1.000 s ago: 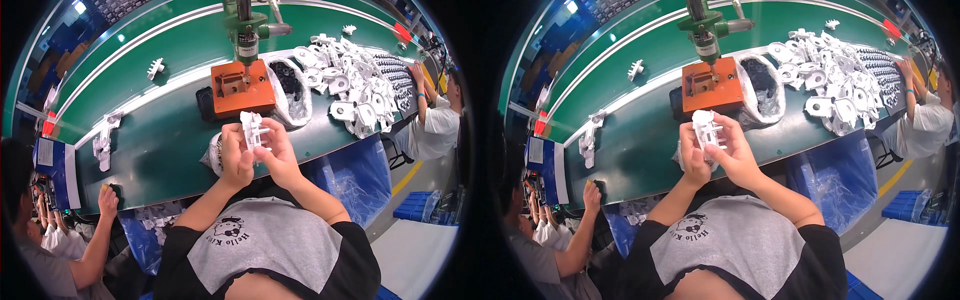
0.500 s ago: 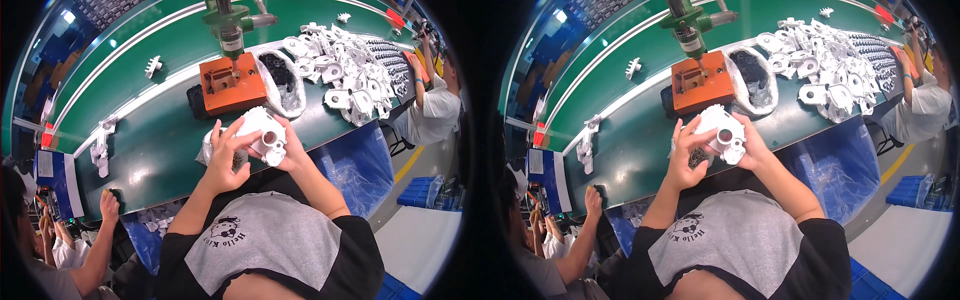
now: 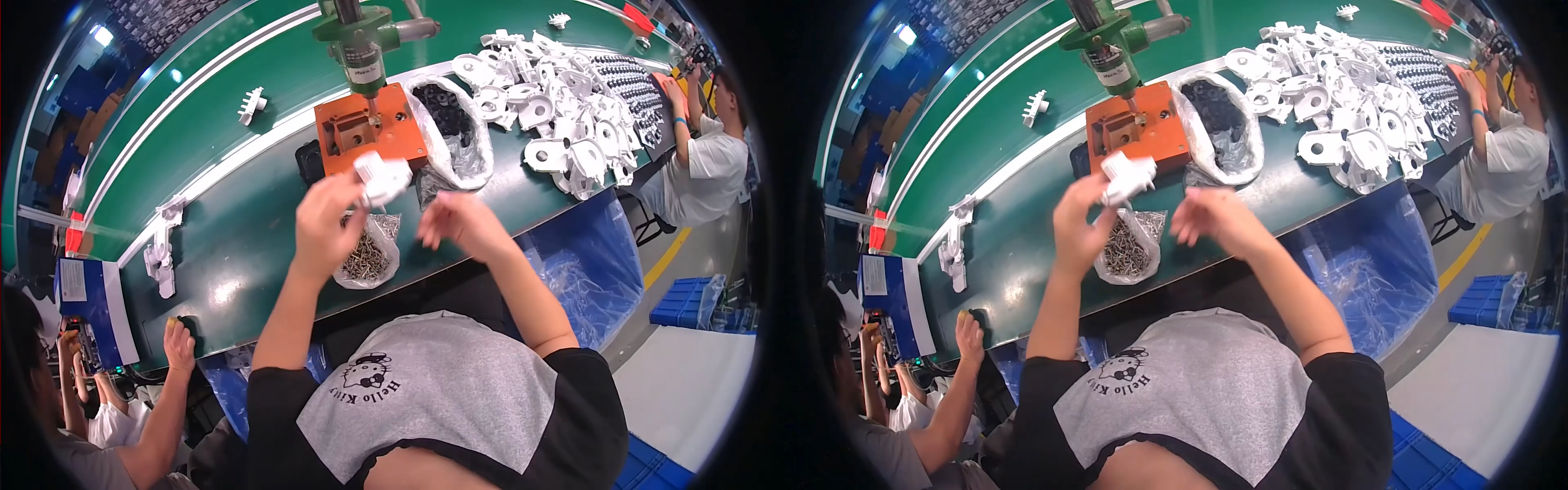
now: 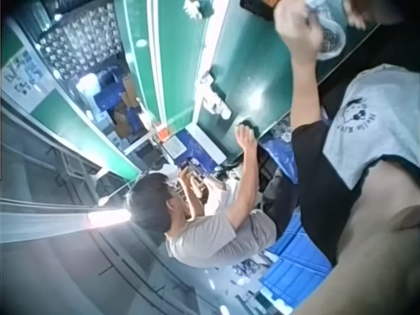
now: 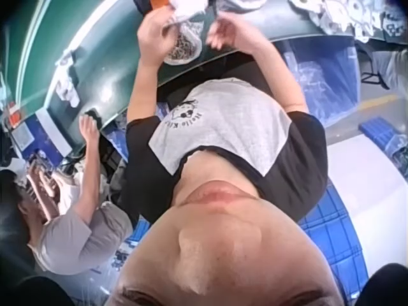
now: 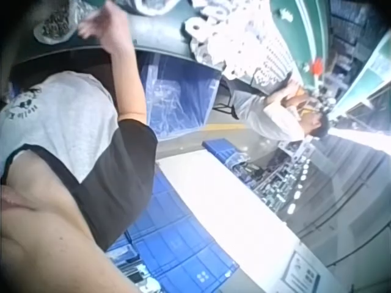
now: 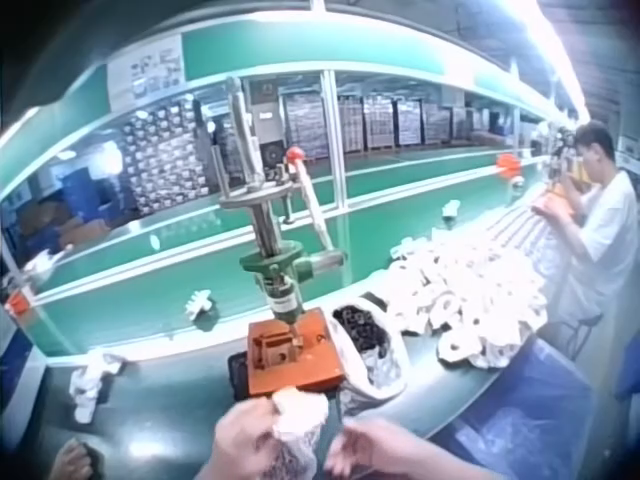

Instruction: Assembling small metal pins into plastic housing units using a manual hand press machine on an assembly line.

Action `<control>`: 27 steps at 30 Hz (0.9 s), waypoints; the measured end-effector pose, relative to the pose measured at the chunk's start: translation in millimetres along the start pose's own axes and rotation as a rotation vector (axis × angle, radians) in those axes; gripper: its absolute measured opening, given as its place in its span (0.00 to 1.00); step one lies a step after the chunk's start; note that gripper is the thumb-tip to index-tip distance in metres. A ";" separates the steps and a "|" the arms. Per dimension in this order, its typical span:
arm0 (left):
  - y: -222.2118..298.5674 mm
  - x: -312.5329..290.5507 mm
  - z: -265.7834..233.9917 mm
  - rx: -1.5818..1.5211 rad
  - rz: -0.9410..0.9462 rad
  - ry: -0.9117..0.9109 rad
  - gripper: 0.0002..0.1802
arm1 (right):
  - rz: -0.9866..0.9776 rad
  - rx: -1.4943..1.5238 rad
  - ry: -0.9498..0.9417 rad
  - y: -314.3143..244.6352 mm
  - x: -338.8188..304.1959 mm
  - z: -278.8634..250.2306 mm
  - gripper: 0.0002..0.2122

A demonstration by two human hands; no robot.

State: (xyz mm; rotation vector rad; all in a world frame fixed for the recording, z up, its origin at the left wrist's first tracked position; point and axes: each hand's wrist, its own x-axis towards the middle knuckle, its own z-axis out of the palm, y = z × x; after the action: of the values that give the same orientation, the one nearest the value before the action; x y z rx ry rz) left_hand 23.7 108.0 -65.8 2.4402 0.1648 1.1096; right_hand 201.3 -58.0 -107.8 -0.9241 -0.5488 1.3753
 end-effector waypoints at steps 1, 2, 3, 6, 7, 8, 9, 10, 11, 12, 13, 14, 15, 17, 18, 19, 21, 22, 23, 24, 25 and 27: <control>-10.8 8.0 3.0 0.097 0.029 0.064 0.19 | -0.160 -0.256 0.168 -6.0 6.5 -8.8 0.14; -22.4 13.4 6.7 0.149 -0.001 0.061 0.18 | -0.300 -0.533 0.392 -9.9 12.5 -20.0 0.10; -27.3 23.1 8.2 0.207 -0.031 0.004 0.16 | -0.431 -0.814 0.574 -12.5 23.0 -36.6 0.07; -48.6 45.9 17.4 0.406 0.018 -0.170 0.11 | -0.575 -1.307 0.763 -19.3 55.6 -80.8 0.10; -55.3 49.0 23.4 0.404 0.044 -0.155 0.09 | -0.575 -1.481 0.797 -19.7 64.3 -89.4 0.12; -64.2 49.7 31.5 0.407 0.044 -0.152 0.09 | -0.484 -1.578 0.816 -18.5 72.3 -96.2 0.13; -70.3 51.3 37.4 0.432 0.069 -0.130 0.09 | -0.491 -1.579 0.814 -17.8 77.2 -100.3 0.13; -75.1 52.1 41.4 0.457 0.093 -0.108 0.10 | -0.492 -1.599 0.809 -17.3 81.1 -104.5 0.12; -74.3 53.9 41.6 0.412 0.048 -0.147 0.10 | -0.490 -1.618 0.803 -17.5 82.4 -105.7 0.11; -75.3 55.2 42.1 0.416 0.047 -0.146 0.10 | -0.507 -1.592 0.772 -19.0 81.4 -108.4 0.09; -76.9 56.6 42.6 0.377 0.058 -0.153 0.10 | -0.488 -1.578 0.738 -21.7 80.3 -111.5 0.08; -76.8 56.5 41.6 0.339 0.067 -0.161 0.10 | -0.468 -1.562 0.703 -25.0 78.0 -112.0 0.08; -76.3 55.7 39.0 0.341 0.064 -0.162 0.10 | -0.459 -1.548 0.657 -28.7 75.0 -110.8 0.06; -74.1 54.9 34.0 0.218 0.020 -0.234 0.09 | -0.478 -1.541 0.644 -28.5 73.7 -111.1 0.06; -74.1 54.7 34.4 0.216 0.017 -0.234 0.09 | -0.499 -1.534 0.636 -28.6 72.7 -110.8 0.06; -74.7 55.1 35.4 0.235 0.025 -0.216 0.09 | -0.495 -1.535 0.634 -28.6 71.9 -109.5 0.06; -76.2 56.7 38.4 0.255 0.030 -0.197 0.09 | -0.521 -1.558 0.656 -29.4 73.1 -102.6 0.06; -76.2 57.3 42.2 0.276 0.024 -0.183 0.09 | -0.520 -1.559 0.654 -28.4 74.8 -101.1 0.06; -76.7 57.7 44.7 0.297 0.020 -0.170 0.09 | -0.528 -1.576 0.666 -27.5 76.8 -100.5 0.06; -77.4 57.3 45.5 0.295 0.020 -0.170 0.09 | -0.537 -1.593 0.678 -26.6 78.0 -100.8 0.06; -78.0 56.8 46.2 0.293 0.013 -0.164 0.09 | -0.536 -1.594 0.679 -25.5 78.7 -101.9 0.06; -80.1 55.5 47.2 0.289 0.005 -0.160 0.09 | -0.570 -1.578 0.676 -23.0 79.8 -103.8 0.06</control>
State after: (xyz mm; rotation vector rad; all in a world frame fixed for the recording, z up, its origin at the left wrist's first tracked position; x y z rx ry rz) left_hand 101.8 178.7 -90.8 2.7734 0.2855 0.9417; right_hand 310.0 -3.1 -161.0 -2.1064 -1.2356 -0.1834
